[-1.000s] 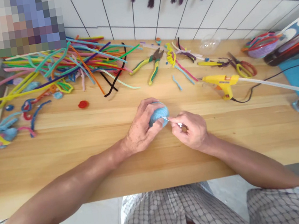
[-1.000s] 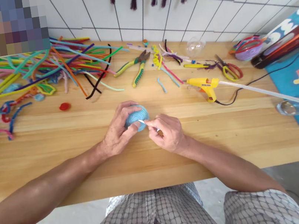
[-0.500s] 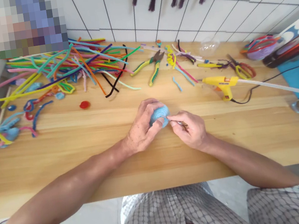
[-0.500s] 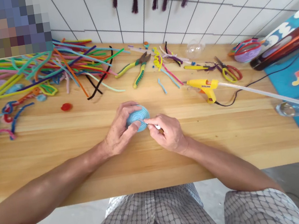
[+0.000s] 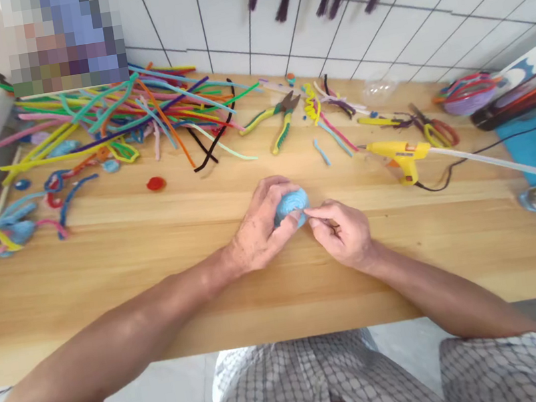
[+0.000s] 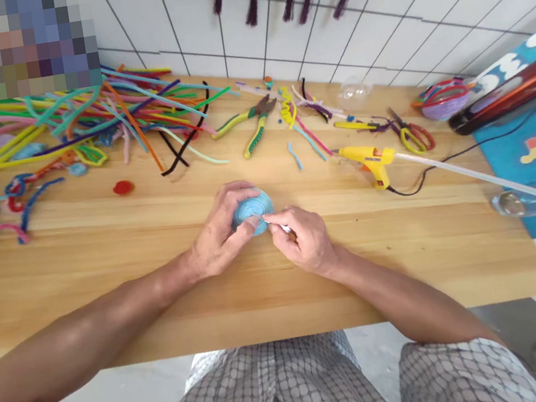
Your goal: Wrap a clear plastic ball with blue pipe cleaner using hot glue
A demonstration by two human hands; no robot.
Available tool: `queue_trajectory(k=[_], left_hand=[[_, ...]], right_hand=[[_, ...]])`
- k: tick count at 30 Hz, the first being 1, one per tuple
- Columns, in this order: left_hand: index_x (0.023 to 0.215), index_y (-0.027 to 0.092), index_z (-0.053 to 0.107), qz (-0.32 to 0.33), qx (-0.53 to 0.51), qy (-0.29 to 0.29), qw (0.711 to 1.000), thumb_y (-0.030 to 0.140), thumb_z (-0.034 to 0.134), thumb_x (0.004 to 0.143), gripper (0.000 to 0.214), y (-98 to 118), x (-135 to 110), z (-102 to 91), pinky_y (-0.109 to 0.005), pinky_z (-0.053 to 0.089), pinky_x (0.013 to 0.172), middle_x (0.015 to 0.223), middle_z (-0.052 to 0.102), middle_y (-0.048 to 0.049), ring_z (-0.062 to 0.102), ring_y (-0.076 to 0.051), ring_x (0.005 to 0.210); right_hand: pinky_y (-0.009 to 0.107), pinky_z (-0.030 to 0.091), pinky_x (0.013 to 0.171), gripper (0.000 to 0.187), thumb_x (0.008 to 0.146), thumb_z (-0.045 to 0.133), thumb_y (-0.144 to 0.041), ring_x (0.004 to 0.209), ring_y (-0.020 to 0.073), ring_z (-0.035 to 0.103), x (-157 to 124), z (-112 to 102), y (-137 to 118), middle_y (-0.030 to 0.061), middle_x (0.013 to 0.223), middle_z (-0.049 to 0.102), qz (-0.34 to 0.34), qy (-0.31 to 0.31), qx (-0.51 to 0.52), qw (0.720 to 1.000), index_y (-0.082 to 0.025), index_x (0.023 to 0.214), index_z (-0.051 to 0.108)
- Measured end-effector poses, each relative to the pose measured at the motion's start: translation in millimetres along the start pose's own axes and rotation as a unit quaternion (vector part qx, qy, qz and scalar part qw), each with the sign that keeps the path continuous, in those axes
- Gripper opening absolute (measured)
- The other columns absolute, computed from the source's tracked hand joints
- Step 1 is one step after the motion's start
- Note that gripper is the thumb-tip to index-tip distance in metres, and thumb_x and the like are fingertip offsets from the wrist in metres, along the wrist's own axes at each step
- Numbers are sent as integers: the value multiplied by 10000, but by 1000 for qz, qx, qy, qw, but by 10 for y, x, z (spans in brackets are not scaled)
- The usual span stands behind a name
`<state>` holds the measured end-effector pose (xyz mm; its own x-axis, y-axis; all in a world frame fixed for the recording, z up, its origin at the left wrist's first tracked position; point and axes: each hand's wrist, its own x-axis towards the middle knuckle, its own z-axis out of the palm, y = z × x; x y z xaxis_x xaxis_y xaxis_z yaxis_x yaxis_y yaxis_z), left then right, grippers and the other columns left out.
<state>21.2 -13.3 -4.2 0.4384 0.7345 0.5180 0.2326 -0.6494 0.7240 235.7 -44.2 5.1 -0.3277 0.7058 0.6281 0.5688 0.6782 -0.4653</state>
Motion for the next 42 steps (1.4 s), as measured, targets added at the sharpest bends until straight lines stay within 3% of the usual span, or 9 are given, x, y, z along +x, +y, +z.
queue_trajectory(k=[8, 15, 21, 26, 32, 39, 42], left_hand=[[1386, 174, 523, -8, -5, -5, 1000, 298, 533, 1064, 345, 13, 7, 5, -512, 471, 1182, 1398, 562, -176, 535, -292, 1368], [1381, 181, 536, -24, 0, -2, 1000, 314, 548, 1049, 357, 31, 5, 41, -505, 485, 1172, 1401, 563, -175, 550, -298, 1352], [1368, 173, 548, -25, 3, -17, 1000, 297, 526, 1065, 329, 31, 25, 26, -516, 477, 1185, 1437, 554, -192, 533, -310, 1397], [1363, 182, 554, -23, 11, -10, 1000, 310, 517, 1082, 310, 20, 47, 40, -511, 481, 1181, 1414, 572, -177, 542, -294, 1391], [1365, 205, 552, -21, 19, -19, 999, 313, 509, 1089, 300, 19, 52, 28, -515, 475, 1189, 1383, 596, -154, 533, -292, 1400], [1394, 212, 519, -12, 30, -9, 999, 284, 639, 1008, 410, 7, 15, 76, -496, 502, 1161, 1402, 552, -157, 559, -285, 1359], [1407, 219, 503, -12, 38, 3, 999, 306, 682, 984, 468, -30, 1, 92, -496, 512, 1144, 1403, 553, -153, 570, -286, 1346]], right_hand=[[255, 512, 573, 306, 931, 598, -23, 617, 129, 624, 53, 4, 21, -15, 762, 703, -64, 9, -39, 997, -234, 1127, 703], [240, 461, 515, 253, 974, 615, -88, 530, 94, 534, -25, -12, 44, -26, 768, 672, 28, 9, 0, 1000, -236, 1151, 720], [256, 510, 565, 338, 928, 596, -33, 588, 124, 608, 11, 2, 68, -10, 792, 718, -32, -2, -28, 999, -248, 1161, 711], [243, 460, 526, 303, 956, 611, -55, 543, 110, 534, 5, 2, 78, -34, 753, 653, -9, 13, -6, 1000, -244, 1177, 696], [253, 462, 563, 327, 951, 589, -20, 590, 129, 558, 23, 22, 82, -35, 735, 640, -45, 5, -1, 999, -243, 1174, 678], [239, 482, 552, 202, 1019, 597, -154, 544, 105, 554, -50, -30, 100, -27, 782, 678, 38, 26, 53, 998, -236, 1185, 676], [253, 516, 605, 194, 1020, 597, -161, 580, 117, 588, -47, -20, 130, -9, 815, 720, 16, 16, 52, 998, -236, 1174, 688]])
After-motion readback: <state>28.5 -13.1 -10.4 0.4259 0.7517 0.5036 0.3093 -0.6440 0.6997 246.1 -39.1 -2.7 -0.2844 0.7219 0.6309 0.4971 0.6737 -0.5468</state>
